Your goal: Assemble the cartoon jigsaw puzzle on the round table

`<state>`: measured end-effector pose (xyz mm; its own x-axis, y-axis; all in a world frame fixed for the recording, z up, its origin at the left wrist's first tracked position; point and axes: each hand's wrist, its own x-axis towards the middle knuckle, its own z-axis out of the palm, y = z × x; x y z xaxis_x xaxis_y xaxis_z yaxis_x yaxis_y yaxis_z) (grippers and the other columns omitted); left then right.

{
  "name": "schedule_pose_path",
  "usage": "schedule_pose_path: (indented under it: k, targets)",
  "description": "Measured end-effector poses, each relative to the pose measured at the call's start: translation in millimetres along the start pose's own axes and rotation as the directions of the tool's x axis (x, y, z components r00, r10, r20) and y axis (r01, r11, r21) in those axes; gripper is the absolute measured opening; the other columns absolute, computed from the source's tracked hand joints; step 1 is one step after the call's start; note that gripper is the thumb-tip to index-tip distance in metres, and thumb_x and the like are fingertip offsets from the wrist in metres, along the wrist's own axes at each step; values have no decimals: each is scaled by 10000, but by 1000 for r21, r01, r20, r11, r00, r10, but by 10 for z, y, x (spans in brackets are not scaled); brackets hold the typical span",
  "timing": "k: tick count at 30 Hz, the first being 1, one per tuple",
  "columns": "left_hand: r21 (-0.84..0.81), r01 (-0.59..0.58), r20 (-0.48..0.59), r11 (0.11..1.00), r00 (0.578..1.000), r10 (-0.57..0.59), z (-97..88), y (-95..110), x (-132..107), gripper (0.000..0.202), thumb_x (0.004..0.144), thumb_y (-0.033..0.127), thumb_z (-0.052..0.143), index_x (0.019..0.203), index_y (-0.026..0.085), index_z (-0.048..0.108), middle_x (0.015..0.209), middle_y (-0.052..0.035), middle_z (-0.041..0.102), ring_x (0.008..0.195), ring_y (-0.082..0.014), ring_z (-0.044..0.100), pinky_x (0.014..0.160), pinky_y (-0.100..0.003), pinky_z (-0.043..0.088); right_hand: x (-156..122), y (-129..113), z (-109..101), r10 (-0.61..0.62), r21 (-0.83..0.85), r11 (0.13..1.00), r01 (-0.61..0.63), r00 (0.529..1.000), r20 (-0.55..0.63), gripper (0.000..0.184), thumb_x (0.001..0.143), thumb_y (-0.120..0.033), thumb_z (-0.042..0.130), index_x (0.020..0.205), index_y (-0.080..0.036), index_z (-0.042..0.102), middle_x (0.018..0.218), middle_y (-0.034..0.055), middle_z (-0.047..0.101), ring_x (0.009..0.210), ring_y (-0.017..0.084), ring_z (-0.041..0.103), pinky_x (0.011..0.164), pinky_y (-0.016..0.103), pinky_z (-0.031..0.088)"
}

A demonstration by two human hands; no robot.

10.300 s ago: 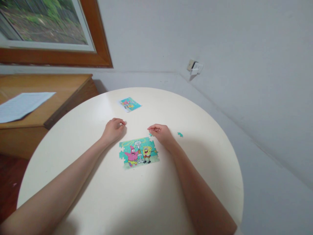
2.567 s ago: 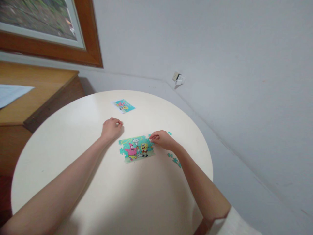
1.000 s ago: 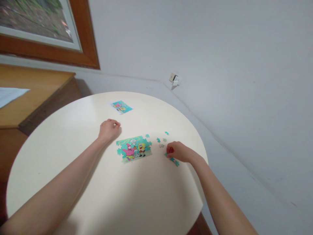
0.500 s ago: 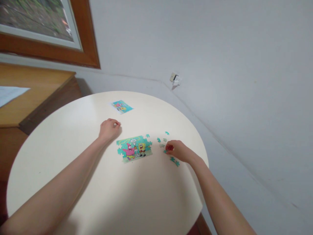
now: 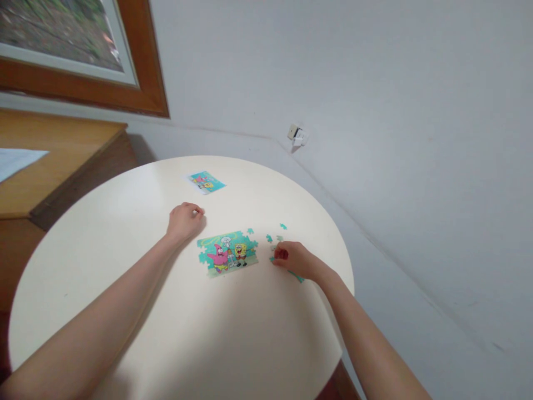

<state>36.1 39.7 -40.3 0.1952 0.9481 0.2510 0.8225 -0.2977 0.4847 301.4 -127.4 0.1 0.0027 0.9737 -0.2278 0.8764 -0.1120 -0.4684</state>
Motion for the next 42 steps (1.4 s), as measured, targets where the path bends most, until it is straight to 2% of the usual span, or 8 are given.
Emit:
schedule_pose_path:
  k: [14, 17, 21, 26, 32, 36, 39, 42]
  targets:
    - [-7, 15, -9, 1000, 1000, -15, 5, 7, -1, 284, 763, 174, 452, 848, 170, 724, 1039, -109, 684, 1037, -270, 603, 1000, -433, 401, 6, 514, -38, 58, 221, 975, 15, 946, -319, 354, 699, -534, 602, 622, -189, 626, 531, -7, 532, 502, 111, 408, 490, 256, 298]
    - [-8, 8, 0, 1000, 1000, -8, 10, 0, 6, 284, 765, 175, 452, 847, 169, 724, 1042, -112, 684, 1039, -271, 603, 1004, -437, 400, 42, 745, 35, 254, 578, 815, 40, 872, -418, 393, 600, -554, 696, 663, -170, 644, 491, -31, 486, 456, 86, 371, 447, 240, 257]
    - [-2, 1, 0, 1000, 1000, -1, 19, -16, 16, 286, 769, 188, 451, 846, 171, 726, 1040, -115, 684, 1031, -275, 607, 996, -445, 408, 59, 960, 105, 443, 821, 457, 342, 713, -544, 375, 502, -458, 794, 665, -164, 629, 505, -48, 459, 478, 67, 381, 435, 213, 284]
    - [1, 0, -3, 1000, 1000, 0, 26, -29, 22, 284, 759, 194, 461, 855, 174, 727, 1035, -114, 685, 1024, -276, 611, 983, -438, 420, 30, 980, 83, 464, 858, 290, 425, 721, -514, 350, 486, -388, 834, 635, -157, 618, 536, -48, 464, 489, 45, 380, 429, 184, 310]
    - [1, 5, 4, 1000, 1000, -5, 16, -18, 20, 288, 763, 190, 453, 853, 177, 726, 1042, -111, 682, 1041, -271, 606, 996, -429, 410, -13, 810, 151, 481, 830, 465, 308, 699, -529, 383, 479, -463, 813, 653, -168, 644, 505, -45, 468, 488, 71, 393, 436, 212, 303]
    - [-3, 7, 4, 1000, 1000, -7, 18, -19, 19, 288, 769, 194, 449, 860, 175, 722, 1049, -111, 677, 1044, -266, 602, 1001, -430, 404, -131, 714, 238, 462, 754, 653, 73, 750, -473, 444, 574, -594, 712, 735, -184, 655, 563, -8, 548, 505, 113, 462, 447, 243, 332]
    - [-5, 5, 2, 1000, 1000, -5, 27, -24, 18, 287, 769, 196, 451, 861, 174, 721, 1046, -111, 676, 1040, -266, 601, 999, -428, 405, -267, 667, 315, 304, 489, 872, -3, 787, -536, 538, 678, -674, 581, 921, -201, 663, 888, 94, 673, 793, 219, 618, 616, 321, 478]
    - [-15, 3, -6, 1000, 1000, -3, 32, -25, 13, 284, 770, 192, 449, 853, 177, 720, 1046, -111, 676, 1041, -266, 601, 999, -429, 405, -403, 612, 450, 18, 53, 999, 12, 844, -535, 699, 722, -684, 529, 1250, -226, 541, 1355, 154, 506, 1254, 317, 461, 973, 472, 421]
